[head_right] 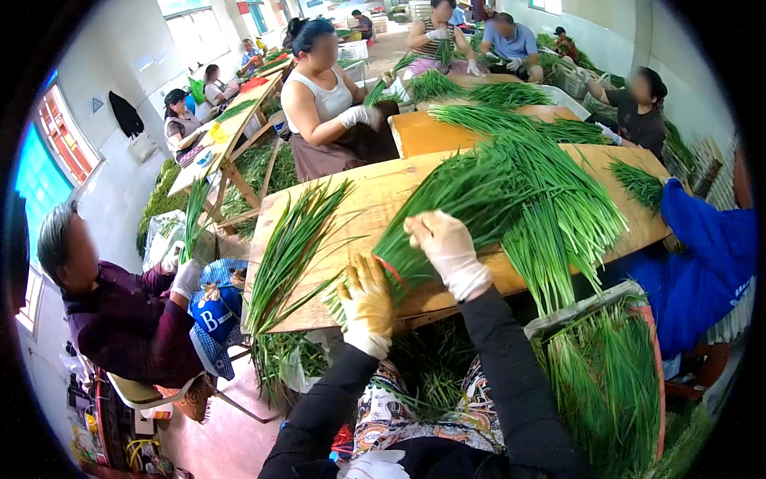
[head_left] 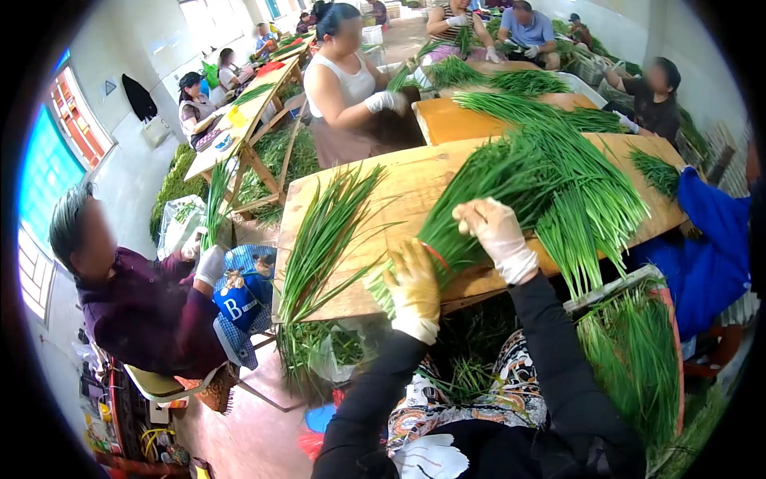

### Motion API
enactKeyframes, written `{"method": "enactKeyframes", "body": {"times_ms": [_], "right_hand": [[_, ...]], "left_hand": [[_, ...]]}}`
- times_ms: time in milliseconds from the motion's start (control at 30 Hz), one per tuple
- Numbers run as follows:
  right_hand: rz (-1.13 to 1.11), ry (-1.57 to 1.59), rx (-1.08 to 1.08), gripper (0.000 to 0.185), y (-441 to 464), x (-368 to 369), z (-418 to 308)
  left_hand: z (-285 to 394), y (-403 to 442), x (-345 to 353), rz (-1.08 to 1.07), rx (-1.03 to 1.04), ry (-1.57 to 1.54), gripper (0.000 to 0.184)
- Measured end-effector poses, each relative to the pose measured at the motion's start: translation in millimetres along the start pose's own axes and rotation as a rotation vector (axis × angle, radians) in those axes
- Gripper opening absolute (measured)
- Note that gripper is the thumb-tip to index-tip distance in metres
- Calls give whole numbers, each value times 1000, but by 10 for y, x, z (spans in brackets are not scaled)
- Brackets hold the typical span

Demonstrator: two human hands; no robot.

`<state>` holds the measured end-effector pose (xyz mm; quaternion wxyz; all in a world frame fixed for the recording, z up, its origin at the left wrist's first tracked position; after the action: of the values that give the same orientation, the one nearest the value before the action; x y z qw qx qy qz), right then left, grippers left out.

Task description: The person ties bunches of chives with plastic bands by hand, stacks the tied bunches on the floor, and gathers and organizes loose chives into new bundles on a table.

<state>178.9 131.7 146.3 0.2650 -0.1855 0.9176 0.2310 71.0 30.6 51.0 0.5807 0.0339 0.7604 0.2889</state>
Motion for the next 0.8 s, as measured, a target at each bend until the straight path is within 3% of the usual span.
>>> {"method": "enactKeyframes", "body": {"times_ms": [33,67,167,233,267,333,467,667,733,800], "right_hand": [[80,-58,-211,33,112,46,34],[-35,-356,-325,32,343,264,128],[-140,-508,-316,46,460,375,-41],[-460,-871,-196,62,544,537,-171],[-639,-851,-45,74,558,563,-210],[-799,-823,-20,72,567,633,-190],[-675,-789,-9,76,594,722,-30],[-916,-758,-12,70,507,694,66],[-990,-779,-57,66,445,599,-63],[-1002,-773,-143,65,467,669,143]], "left_hand": [[57,-35,-90,19,-18,-55,54],[143,-130,-125,57,-14,-19,56],[180,-216,-225,69,-3,-59,56],[220,-289,-299,43,53,6,55],[229,-314,-301,49,66,21,55],[252,-358,-336,53,82,5,54],[328,-492,-419,11,130,66,54],[355,-643,-675,-72,232,-11,51],[247,-512,-818,-109,305,-96,65],[-28,-209,-1060,-215,167,-268,123]]}}
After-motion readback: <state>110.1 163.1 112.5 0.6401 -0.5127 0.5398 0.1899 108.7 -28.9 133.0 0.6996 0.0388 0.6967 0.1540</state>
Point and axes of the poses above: each hand's wrist, its own y-axis towards the middle knuckle, its own x-axis out of the palm, z = x × y, the point moved 2 cm from there along y, towards the middle knuckle, and after that the axes turned 5 degrees about -y, right-handed, at the moved point
